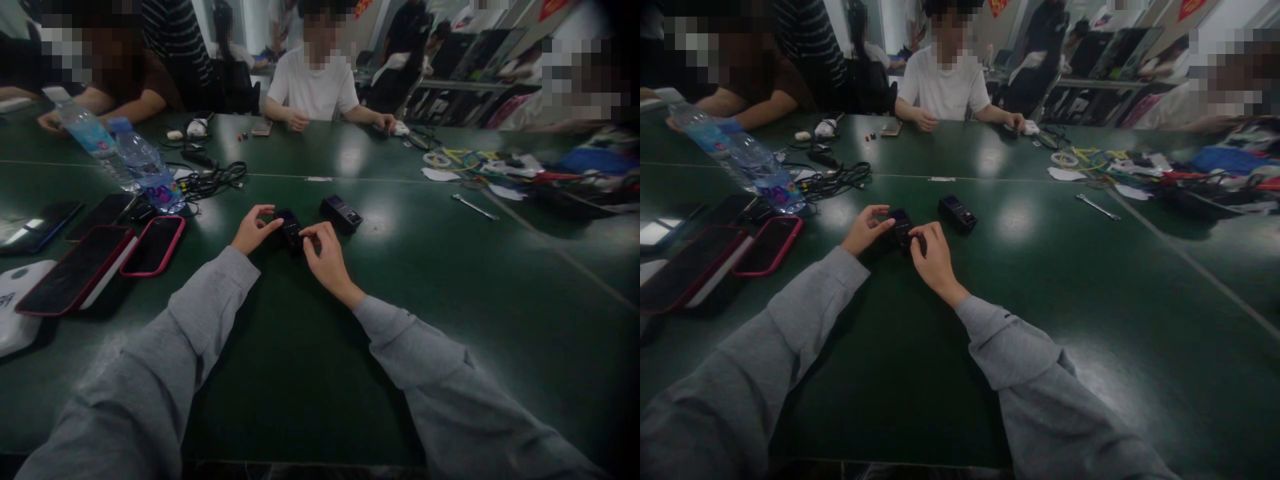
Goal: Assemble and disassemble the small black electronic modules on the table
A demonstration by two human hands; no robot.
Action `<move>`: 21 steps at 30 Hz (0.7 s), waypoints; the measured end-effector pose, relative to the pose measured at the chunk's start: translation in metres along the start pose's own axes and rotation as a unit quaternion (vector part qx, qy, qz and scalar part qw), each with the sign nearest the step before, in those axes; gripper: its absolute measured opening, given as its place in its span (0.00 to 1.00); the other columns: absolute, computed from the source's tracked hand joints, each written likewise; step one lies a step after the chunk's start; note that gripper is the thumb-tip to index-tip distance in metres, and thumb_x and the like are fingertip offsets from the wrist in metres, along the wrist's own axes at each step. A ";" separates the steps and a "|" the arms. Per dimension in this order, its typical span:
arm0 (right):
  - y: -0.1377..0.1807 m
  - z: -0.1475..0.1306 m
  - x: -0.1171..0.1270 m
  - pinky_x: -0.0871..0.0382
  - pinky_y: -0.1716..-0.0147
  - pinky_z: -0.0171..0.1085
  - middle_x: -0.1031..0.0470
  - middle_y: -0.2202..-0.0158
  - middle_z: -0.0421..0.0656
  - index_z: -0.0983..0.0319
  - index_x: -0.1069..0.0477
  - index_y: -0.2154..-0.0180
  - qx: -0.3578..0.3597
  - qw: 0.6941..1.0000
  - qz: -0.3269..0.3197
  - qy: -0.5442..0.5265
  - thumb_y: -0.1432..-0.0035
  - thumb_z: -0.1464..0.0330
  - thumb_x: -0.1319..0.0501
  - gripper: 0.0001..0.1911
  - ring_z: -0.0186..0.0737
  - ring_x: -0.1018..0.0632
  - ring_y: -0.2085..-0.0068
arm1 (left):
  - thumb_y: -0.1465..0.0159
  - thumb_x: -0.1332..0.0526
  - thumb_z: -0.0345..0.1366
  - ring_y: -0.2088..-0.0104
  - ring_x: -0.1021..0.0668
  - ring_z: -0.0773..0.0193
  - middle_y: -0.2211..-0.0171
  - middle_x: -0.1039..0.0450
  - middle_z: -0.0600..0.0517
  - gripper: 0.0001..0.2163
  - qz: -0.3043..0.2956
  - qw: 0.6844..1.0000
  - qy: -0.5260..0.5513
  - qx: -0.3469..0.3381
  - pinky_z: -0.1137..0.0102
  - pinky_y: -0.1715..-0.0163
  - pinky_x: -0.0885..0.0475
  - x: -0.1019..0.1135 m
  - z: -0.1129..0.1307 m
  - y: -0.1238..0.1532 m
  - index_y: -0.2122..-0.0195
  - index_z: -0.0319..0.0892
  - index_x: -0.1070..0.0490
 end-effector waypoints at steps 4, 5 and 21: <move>0.000 0.006 -0.005 0.33 0.63 0.39 0.33 0.63 0.42 0.60 0.31 0.58 -0.020 0.999 -0.034 -0.010 0.39 0.72 0.41 0.06 0.39 0.29 0.63 | 0.42 0.30 0.45 0.74 0.28 0.74 0.52 0.27 0.45 0.22 -0.003 1.000 0.031 -0.004 0.74 0.72 0.31 0.000 -0.001 -0.001 0.50 0.42 0.30; 0.001 0.008 -0.008 0.34 0.64 0.38 0.33 0.64 0.41 0.60 0.31 0.58 -0.031 0.998 -0.048 -0.020 0.38 0.71 0.41 0.06 0.38 0.29 0.65 | 0.42 0.31 0.46 0.73 0.27 0.73 0.52 0.27 0.45 0.22 -0.002 0.999 0.035 -0.006 0.74 0.71 0.30 0.000 -0.001 -0.001 0.50 0.42 0.30; 0.004 0.009 -0.017 0.32 0.65 0.39 0.28 0.59 0.42 0.57 0.31 0.54 -0.017 0.990 -0.133 0.036 0.36 0.71 0.40 0.08 0.39 0.26 0.63 | 0.41 0.33 0.49 0.66 0.22 0.66 0.49 0.28 0.43 0.24 -0.024 0.999 0.026 -0.015 0.67 0.63 0.25 -0.001 0.001 0.000 0.48 0.42 0.32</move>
Point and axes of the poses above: each hand's wrist, its own y-axis away from the middle knuckle, its own x-axis out of the back of the hand, z = x × y, the point moved 6 cm from there along -y, towards the middle knuckle
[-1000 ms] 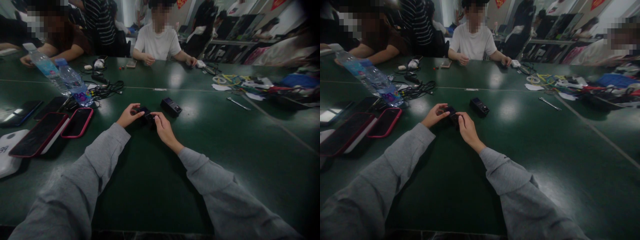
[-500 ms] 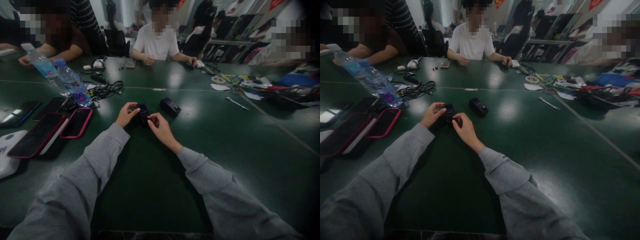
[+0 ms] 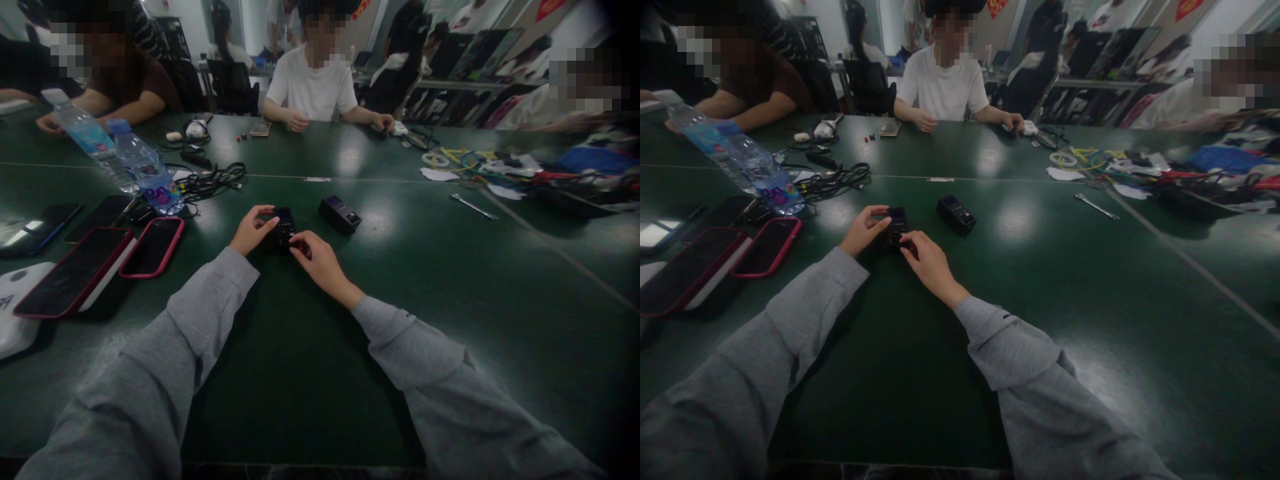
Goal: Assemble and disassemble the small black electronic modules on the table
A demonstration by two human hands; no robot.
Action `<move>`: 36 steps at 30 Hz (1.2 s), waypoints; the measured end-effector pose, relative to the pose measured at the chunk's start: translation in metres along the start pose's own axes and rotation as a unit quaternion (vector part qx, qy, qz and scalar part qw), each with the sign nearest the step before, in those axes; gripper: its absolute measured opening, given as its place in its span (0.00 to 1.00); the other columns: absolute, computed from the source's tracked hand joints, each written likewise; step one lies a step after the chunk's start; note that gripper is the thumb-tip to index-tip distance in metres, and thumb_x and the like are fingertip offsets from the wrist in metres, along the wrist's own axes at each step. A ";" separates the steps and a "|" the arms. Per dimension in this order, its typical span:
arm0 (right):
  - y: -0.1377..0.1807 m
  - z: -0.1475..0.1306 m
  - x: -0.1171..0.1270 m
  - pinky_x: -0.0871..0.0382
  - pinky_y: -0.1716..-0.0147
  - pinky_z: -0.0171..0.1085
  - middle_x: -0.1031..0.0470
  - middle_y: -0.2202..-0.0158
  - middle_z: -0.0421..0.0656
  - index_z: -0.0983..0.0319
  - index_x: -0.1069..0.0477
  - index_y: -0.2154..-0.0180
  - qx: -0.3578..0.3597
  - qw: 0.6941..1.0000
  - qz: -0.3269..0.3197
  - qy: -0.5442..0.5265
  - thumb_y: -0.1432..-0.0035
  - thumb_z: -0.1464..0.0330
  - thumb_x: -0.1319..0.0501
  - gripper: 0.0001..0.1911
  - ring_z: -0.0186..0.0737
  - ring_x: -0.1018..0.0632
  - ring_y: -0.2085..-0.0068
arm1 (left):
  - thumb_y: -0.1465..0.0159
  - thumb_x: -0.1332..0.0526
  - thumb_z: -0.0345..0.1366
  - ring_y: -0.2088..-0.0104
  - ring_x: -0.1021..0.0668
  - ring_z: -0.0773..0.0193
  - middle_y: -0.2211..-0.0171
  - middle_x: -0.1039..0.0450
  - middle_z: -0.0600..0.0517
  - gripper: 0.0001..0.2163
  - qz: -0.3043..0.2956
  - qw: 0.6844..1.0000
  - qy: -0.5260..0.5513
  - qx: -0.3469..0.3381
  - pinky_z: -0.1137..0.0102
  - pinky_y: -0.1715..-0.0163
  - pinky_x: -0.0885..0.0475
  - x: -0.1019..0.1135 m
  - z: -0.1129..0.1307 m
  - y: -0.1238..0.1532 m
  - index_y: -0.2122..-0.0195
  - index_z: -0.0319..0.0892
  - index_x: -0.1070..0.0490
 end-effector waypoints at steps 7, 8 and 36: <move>0.000 0.000 0.000 0.32 0.64 0.39 0.27 0.57 0.42 0.57 0.32 0.54 0.001 1.000 -0.001 0.021 0.36 0.72 0.41 0.08 0.40 0.25 0.61 | 0.43 0.31 0.50 0.62 0.22 0.62 0.42 0.33 0.40 0.33 -0.064 0.998 0.004 0.007 0.64 0.62 0.24 -0.008 0.005 0.004 0.40 0.45 0.36; 0.000 0.000 0.000 0.31 0.64 0.39 0.27 0.57 0.42 0.57 0.32 0.54 0.003 1.000 0.000 0.024 0.36 0.72 0.41 0.09 0.40 0.25 0.61 | 0.44 0.31 0.50 0.62 0.22 0.62 0.41 0.34 0.39 0.34 -0.071 0.997 -0.001 0.008 0.64 0.62 0.24 -0.009 0.006 0.004 0.39 0.45 0.37; -0.002 0.020 -0.004 0.32 0.65 0.40 0.30 0.64 0.41 0.60 0.42 0.49 -0.069 0.996 0.033 -0.052 0.39 0.71 0.43 0.16 0.40 0.27 0.65 | 0.39 0.35 0.51 0.60 0.21 0.60 0.44 0.31 0.39 0.28 -0.062 0.997 -0.039 0.000 0.64 0.61 0.25 -0.012 0.005 0.005 0.42 0.41 0.34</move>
Point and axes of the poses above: each hand's wrist, its own y-axis away from the middle knuckle, its own x-axis out of the back of the hand, z = x × y, the point moved 6 cm from there along -y, towards the middle knuckle
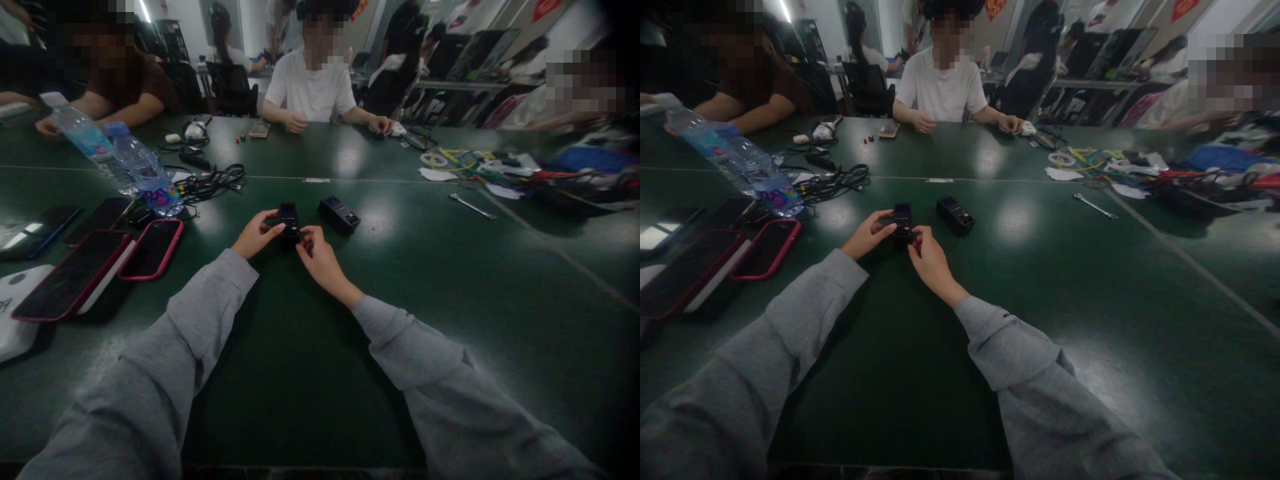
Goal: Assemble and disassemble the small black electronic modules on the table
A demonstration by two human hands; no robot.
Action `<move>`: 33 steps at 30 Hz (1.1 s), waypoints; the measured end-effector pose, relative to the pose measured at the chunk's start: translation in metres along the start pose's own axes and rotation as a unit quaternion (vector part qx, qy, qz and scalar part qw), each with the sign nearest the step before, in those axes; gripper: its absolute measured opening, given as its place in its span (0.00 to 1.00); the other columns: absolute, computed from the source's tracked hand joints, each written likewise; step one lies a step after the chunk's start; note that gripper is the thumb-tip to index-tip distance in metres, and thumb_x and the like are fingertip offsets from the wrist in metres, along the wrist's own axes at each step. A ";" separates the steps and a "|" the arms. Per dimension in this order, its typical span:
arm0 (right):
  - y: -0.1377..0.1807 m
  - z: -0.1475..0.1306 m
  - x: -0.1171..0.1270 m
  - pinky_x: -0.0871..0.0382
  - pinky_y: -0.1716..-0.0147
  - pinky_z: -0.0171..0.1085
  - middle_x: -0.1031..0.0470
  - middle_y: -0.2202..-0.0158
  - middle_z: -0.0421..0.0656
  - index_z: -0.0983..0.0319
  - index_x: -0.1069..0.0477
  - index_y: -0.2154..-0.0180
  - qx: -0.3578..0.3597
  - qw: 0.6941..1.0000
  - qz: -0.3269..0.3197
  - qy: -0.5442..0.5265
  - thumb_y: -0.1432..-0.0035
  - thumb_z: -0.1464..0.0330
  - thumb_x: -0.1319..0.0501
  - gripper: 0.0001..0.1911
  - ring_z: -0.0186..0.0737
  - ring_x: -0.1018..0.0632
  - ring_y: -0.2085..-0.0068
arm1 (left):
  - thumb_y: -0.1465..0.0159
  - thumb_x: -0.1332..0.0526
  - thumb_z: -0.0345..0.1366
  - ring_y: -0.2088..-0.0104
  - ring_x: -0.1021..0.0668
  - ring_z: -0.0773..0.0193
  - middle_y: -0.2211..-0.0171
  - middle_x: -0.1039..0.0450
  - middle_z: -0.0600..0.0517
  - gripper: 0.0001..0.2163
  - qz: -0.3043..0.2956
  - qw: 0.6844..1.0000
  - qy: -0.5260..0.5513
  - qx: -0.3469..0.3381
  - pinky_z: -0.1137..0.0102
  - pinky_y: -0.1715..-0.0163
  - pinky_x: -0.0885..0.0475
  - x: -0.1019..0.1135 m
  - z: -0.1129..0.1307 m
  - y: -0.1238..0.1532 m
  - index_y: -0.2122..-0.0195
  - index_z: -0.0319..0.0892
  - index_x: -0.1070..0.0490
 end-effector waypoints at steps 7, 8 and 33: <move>0.000 -0.001 0.000 0.32 0.65 0.41 0.30 0.64 0.42 0.60 0.41 0.50 0.007 1.000 -0.001 0.007 0.38 0.71 0.44 0.14 0.40 0.26 0.64 | 0.39 0.35 0.52 0.61 0.21 0.61 0.45 0.29 0.41 0.27 0.002 1.000 0.001 -0.006 0.65 0.62 0.25 0.000 -0.003 -0.001 0.43 0.42 0.34; 0.000 -0.001 0.000 0.32 0.65 0.41 0.30 0.64 0.42 0.59 0.41 0.50 0.007 1.000 0.000 0.006 0.38 0.71 0.44 0.14 0.40 0.26 0.64 | 0.39 0.35 0.52 0.61 0.21 0.61 0.45 0.29 0.41 0.27 0.001 1.000 0.002 -0.005 0.65 0.62 0.25 0.000 -0.003 -0.001 0.43 0.42 0.34; 0.000 -0.003 0.001 0.33 0.64 0.40 0.30 0.64 0.42 0.60 0.41 0.51 0.006 1.000 0.001 0.009 0.39 0.74 0.44 0.14 0.40 0.26 0.64 | 0.43 0.31 0.51 0.65 0.22 0.64 0.46 0.28 0.41 0.31 -0.010 1.000 0.008 0.004 0.67 0.65 0.26 0.001 -0.001 0.000 0.41 0.44 0.34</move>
Point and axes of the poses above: each hand's wrist, its own y-axis away from the middle knuckle, its own x-axis out of the back of the hand, z = x × y, the point moved 6 cm from there along -y, towards the middle knuckle
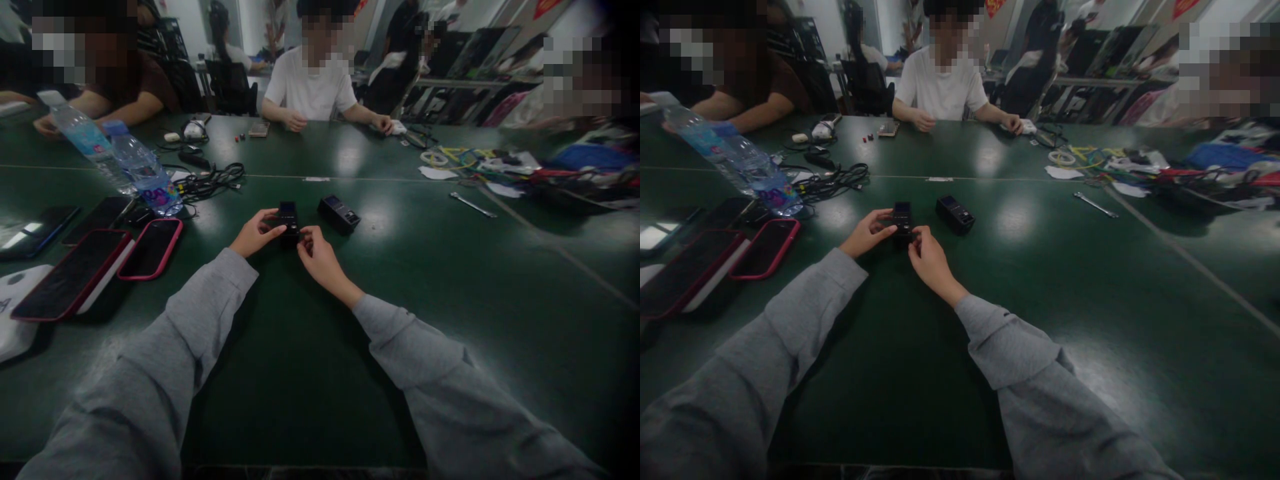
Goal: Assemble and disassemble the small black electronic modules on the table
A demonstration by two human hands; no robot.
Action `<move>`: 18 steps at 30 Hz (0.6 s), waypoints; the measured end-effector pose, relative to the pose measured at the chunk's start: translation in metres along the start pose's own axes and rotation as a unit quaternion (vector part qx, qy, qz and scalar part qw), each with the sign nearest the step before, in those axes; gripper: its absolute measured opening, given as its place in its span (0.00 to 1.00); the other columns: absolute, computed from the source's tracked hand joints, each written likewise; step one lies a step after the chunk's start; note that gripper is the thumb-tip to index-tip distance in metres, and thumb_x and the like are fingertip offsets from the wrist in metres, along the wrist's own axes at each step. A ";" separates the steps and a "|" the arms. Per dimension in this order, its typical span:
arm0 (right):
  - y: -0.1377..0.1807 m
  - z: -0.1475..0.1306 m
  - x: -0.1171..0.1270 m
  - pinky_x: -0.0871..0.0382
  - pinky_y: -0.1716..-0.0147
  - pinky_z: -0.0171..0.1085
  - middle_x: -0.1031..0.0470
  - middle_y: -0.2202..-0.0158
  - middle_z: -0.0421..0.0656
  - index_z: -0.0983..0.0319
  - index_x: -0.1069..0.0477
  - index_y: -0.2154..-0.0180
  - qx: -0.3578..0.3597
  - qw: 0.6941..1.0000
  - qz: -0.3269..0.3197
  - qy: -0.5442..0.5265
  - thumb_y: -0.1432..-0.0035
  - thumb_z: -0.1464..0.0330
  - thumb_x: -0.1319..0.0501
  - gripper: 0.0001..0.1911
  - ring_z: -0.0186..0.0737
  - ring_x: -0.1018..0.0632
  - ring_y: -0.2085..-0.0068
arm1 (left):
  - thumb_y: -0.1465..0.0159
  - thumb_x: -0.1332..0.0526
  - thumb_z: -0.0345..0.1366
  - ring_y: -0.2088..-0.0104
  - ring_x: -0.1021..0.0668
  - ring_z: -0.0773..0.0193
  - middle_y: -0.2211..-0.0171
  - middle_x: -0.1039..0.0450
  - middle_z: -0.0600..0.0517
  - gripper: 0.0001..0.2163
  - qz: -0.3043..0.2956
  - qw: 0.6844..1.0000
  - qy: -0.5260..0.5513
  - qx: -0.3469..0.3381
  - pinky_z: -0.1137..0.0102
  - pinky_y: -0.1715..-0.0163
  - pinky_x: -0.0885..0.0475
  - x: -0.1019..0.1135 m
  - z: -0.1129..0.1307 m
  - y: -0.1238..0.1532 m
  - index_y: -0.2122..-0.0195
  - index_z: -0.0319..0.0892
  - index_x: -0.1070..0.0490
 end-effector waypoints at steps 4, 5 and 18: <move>0.000 0.001 0.000 0.33 0.65 0.40 0.30 0.64 0.42 0.59 0.41 0.51 0.007 1.000 0.000 0.001 0.38 0.73 0.45 0.14 0.40 0.26 0.65 | 0.43 0.31 0.51 0.64 0.22 0.64 0.46 0.29 0.41 0.31 0.001 1.000 0.000 -0.002 0.67 0.64 0.25 0.000 -0.001 0.000 0.41 0.44 0.34; 0.000 0.001 0.000 0.33 0.65 0.40 0.31 0.64 0.42 0.59 0.41 0.51 0.009 1.000 0.001 0.001 0.38 0.73 0.45 0.14 0.40 0.26 0.65 | 0.42 0.31 0.51 0.64 0.22 0.64 0.46 0.29 0.41 0.31 0.000 1.000 0.001 -0.003 0.66 0.64 0.25 0.000 -0.001 0.000 0.41 0.44 0.34; 0.001 0.002 -0.001 0.33 0.66 0.39 0.30 0.63 0.42 0.61 0.40 0.51 0.004 1.000 -0.004 0.001 0.38 0.73 0.44 0.13 0.39 0.26 0.65 | 0.42 0.32 0.51 0.62 0.21 0.61 0.45 0.29 0.41 0.31 -0.003 1.000 -0.010 0.006 0.64 0.63 0.24 0.001 -0.003 0.000 0.40 0.45 0.35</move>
Point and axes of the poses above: each hand's wrist, its own y-axis away from the middle knuckle, its own x-axis out of the back of the hand, z = x × y, the point moved 6 cm from there along -y, towards the middle knuckle
